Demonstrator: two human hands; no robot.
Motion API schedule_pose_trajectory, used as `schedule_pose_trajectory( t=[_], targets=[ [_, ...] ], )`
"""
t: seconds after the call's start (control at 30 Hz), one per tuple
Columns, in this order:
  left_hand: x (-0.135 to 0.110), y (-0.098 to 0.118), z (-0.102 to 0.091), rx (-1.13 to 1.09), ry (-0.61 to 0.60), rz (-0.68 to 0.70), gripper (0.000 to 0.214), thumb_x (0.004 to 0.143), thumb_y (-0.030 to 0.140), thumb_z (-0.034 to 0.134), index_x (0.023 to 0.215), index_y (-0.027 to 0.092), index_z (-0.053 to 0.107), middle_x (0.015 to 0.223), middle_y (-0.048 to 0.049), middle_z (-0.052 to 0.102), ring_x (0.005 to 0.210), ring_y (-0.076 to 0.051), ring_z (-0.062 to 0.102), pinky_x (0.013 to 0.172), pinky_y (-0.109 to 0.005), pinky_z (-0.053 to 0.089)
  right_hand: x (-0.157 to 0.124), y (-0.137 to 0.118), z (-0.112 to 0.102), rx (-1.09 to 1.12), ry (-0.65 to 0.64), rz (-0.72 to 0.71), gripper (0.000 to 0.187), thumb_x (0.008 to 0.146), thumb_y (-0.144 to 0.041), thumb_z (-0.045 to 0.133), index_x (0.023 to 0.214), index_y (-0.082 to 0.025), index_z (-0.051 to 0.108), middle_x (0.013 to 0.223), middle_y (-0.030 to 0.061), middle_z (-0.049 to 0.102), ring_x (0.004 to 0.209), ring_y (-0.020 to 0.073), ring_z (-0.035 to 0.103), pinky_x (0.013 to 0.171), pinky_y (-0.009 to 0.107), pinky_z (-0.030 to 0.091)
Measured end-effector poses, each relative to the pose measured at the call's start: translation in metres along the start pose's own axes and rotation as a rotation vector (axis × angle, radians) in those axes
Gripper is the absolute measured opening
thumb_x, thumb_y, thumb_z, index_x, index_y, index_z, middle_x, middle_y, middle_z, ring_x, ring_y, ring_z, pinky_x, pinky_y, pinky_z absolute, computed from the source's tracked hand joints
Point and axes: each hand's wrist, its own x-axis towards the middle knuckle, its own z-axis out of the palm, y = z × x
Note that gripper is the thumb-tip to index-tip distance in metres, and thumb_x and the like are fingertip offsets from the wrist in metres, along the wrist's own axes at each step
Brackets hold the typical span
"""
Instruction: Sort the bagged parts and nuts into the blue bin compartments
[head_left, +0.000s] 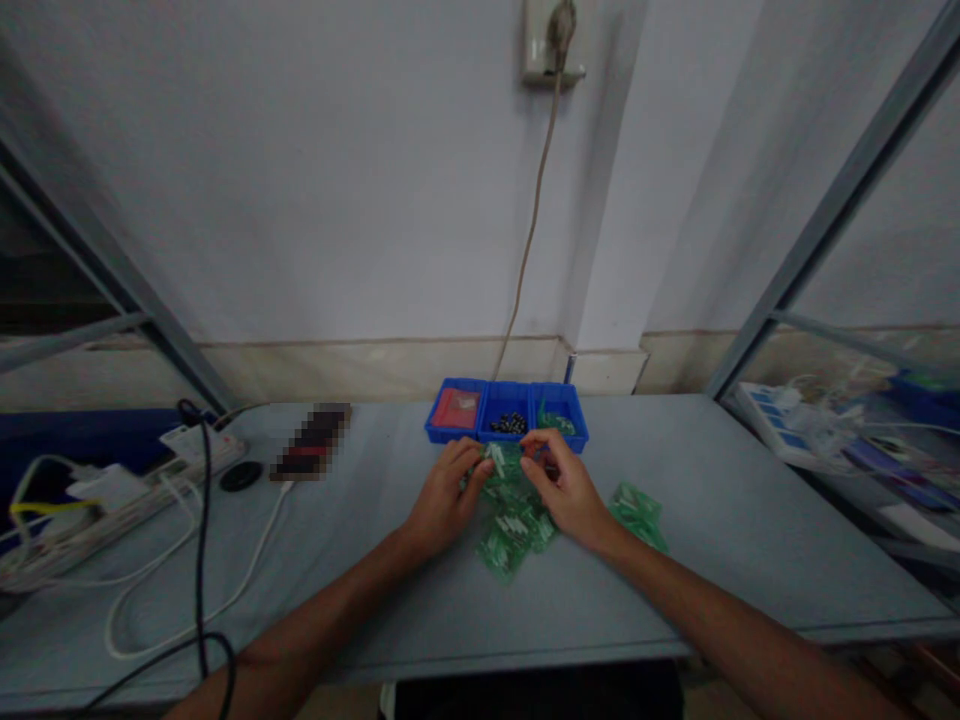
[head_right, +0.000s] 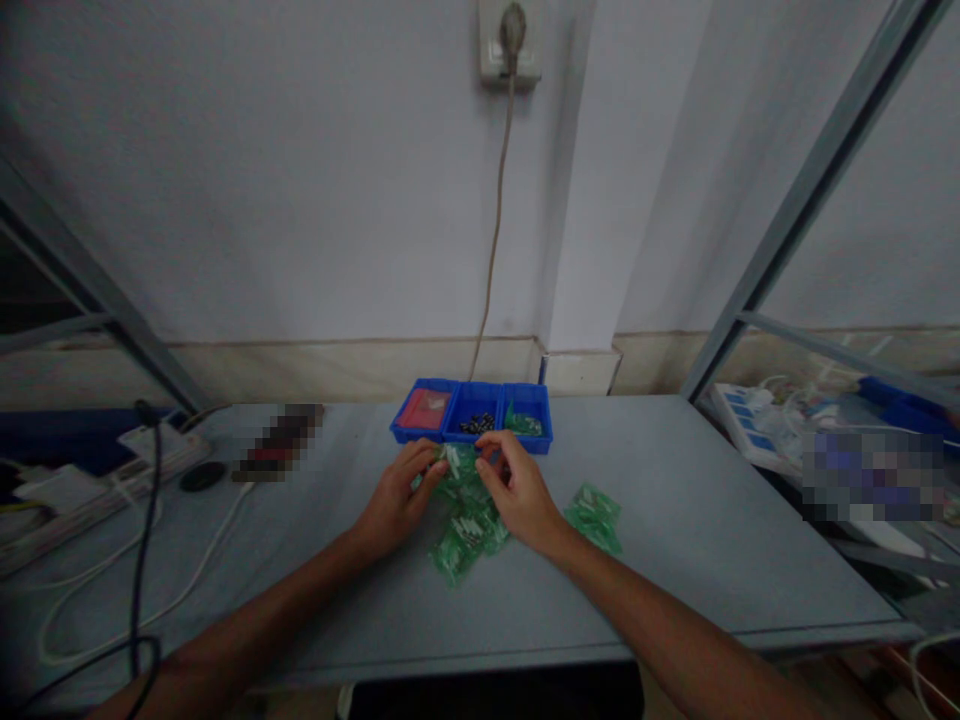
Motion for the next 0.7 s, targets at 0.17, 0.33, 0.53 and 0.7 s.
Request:
schedule_pose_trajectory(
  t=[0.17,0.33,0.53,0.7],
  targets=[
    [0.0011,0.0035,-0.0007,-0.013,-0.034,-0.020,0.034,0.113,0.032,0.043,0.087,0.020,0.060,0.095,-0.0051,0.062,0.093,-0.022,0.057,0.088,-0.036,0.047,-0.0003,-0.0030,-0.0015,-0.068,-0.049,-0.110,0.028,0.105,-0.023,0.056,0.132,-0.028,0.059,0.111,0.0047,0.063,0.074,0.0170,0.057,0.064,0.030,0.047],
    [0.0026,0.0054,-0.0015,-0.007,-0.049,-0.030,0.037,0.113,0.033,0.042,0.082,0.020,0.058,0.090,-0.0039,0.059,0.089,-0.021,0.056,0.086,-0.036,0.046,-0.0021,-0.0012,-0.0014,-0.104,-0.116,-0.185,0.042,0.102,-0.018,0.061,0.141,-0.032,0.058,0.126,0.0077,0.056,0.075,0.0157,0.058,0.071,0.033,0.052],
    [0.0001,0.0063,-0.0021,-0.046,-0.068,-0.031,0.040,0.112,0.031,0.046,0.080,0.019,0.066,0.101,-0.0063,0.064,0.098,-0.022,0.060,0.092,-0.037,0.048,0.0004,-0.0025,-0.0033,-0.146,-0.051,-0.175,0.013,0.101,-0.036,0.070,0.104,-0.025,0.076,0.122,0.0095,0.058,0.094,0.0227,0.061,0.078,0.035,0.052],
    [-0.0026,0.0041,0.0009,-0.074,-0.022,-0.022,0.015,0.108,0.026,0.054,0.106,0.021,0.068,0.118,-0.0083,0.062,0.105,-0.022,0.063,0.094,-0.037,0.053,0.0031,-0.0036,-0.0037,-0.036,0.023,-0.022,0.024,0.104,-0.043,0.063,0.092,-0.023,0.069,0.079,0.0009,0.060,0.072,0.0192,0.057,0.068,0.032,0.046]
  ],
)
